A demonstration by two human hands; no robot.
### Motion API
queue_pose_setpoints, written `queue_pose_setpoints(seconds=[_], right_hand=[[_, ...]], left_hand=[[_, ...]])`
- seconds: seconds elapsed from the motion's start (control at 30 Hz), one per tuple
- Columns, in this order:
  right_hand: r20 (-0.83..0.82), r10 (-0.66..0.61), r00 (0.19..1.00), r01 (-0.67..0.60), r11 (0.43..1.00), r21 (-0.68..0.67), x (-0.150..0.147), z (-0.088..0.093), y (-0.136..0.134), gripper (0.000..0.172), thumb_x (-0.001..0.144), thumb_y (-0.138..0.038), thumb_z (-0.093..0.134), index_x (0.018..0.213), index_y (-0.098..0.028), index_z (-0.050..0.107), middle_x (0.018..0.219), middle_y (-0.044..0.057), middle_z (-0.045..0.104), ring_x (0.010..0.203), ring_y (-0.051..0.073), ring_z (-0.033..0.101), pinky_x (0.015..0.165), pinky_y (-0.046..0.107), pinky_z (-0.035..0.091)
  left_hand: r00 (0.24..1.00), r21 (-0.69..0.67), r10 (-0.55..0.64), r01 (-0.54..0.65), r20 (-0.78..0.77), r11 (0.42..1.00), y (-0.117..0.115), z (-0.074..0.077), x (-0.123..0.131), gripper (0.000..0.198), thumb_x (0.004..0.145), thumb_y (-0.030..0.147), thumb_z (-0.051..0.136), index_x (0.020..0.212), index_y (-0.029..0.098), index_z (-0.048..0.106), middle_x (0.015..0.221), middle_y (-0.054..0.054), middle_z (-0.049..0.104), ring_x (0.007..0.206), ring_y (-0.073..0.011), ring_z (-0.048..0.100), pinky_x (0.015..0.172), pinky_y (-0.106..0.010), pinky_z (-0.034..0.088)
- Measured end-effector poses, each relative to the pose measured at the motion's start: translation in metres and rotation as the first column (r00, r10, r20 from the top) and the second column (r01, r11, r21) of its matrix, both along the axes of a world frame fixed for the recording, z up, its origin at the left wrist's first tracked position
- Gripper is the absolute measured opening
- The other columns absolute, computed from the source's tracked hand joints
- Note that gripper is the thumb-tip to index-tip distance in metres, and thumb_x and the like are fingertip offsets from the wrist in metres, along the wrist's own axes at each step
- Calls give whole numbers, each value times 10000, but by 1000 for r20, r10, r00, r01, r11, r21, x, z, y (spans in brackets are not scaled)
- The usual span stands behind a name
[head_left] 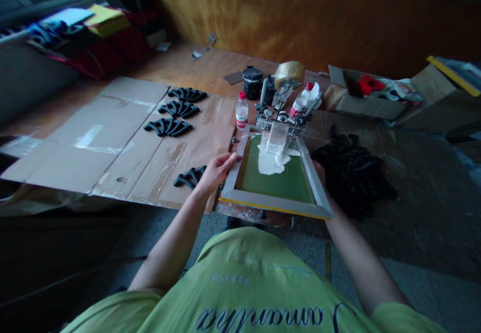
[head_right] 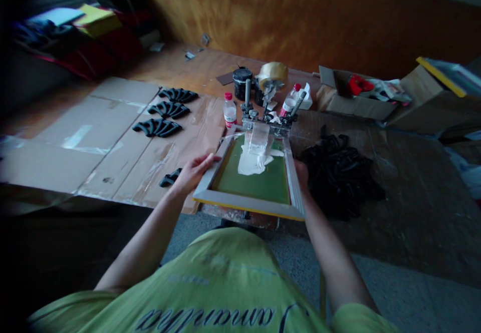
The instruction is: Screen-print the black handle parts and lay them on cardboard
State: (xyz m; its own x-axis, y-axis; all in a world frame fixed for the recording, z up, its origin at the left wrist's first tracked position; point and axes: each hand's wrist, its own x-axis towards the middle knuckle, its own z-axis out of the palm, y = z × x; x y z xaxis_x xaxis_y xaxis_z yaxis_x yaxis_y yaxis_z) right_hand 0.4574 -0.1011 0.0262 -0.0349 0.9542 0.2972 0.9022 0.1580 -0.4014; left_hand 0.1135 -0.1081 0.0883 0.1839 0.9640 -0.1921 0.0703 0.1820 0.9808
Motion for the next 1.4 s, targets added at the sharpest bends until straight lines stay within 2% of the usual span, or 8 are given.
queue_pose_setpoints(seconds=[0.1,0.23,0.47,0.6,0.77,0.93,1.13,1.4], right_hand=[[-49,-109,993,114,987,112,6,19,19,391,961,-323,435,1191,-74,629,1124,152,681,918,197,656,785,311,550],[122,86,989,-102,987,126,-42,36,41,617,776,-371,743,1316,-145,550,1342,162,543,1168,291,537,949,419,479],[303,264,916,-195,951,-239,-87,27,27,86,834,-242,669,875,-166,665,860,100,671,893,243,557,791,342,424],[303,483,821,-433,874,-221,-76,19,-10,177,871,-97,514,884,-161,678,868,86,683,913,222,549,795,329,374],[220,639,737,-579,765,-283,-63,33,-16,169,831,-108,559,866,-196,699,841,51,686,878,207,556,764,319,353],[244,446,861,-413,893,-176,-75,22,-16,214,882,-144,515,956,-194,709,962,81,702,956,246,551,827,353,372],[225,516,826,-486,855,-180,-74,13,-29,182,911,-233,549,984,-201,713,928,69,710,930,238,582,820,348,403],[24,121,992,-121,993,2,-57,72,64,571,866,-421,644,1389,-230,516,1067,79,705,912,241,627,839,362,466]], left_hand=[[993,-45,-33,28,-115,999,-17,-50,-4,617,813,534,618,1320,183,594,676,10,614,519,-99,503,468,-192,333],[942,-8,-3,0,-337,1000,-20,-91,-1,683,831,457,594,1458,226,452,705,17,622,599,-120,559,538,-200,376],[907,-37,-22,7,-421,999,-16,-107,-1,645,847,495,553,1433,234,482,737,16,618,633,-125,553,590,-216,390],[917,-41,-9,-7,-398,999,-17,-112,-2,664,839,512,563,1435,232,477,765,14,627,662,-129,558,611,-219,391],[927,-48,6,-26,-375,999,-17,-112,-2,666,827,524,579,1412,213,508,767,6,629,675,-138,561,620,-226,389],[934,-38,18,-34,-357,999,-17,-107,-2,658,808,509,604,1391,213,532,751,10,623,655,-135,553,603,-220,392],[947,-39,28,-42,-319,998,-17,-100,-1,659,796,494,614,1379,196,538,683,24,592,615,-127,541,563,-213,384],[996,-135,89,-88,-1,987,-13,-32,4,720,735,566,679,1340,193,562,716,11,646,526,-106,531,487,-206,372]])
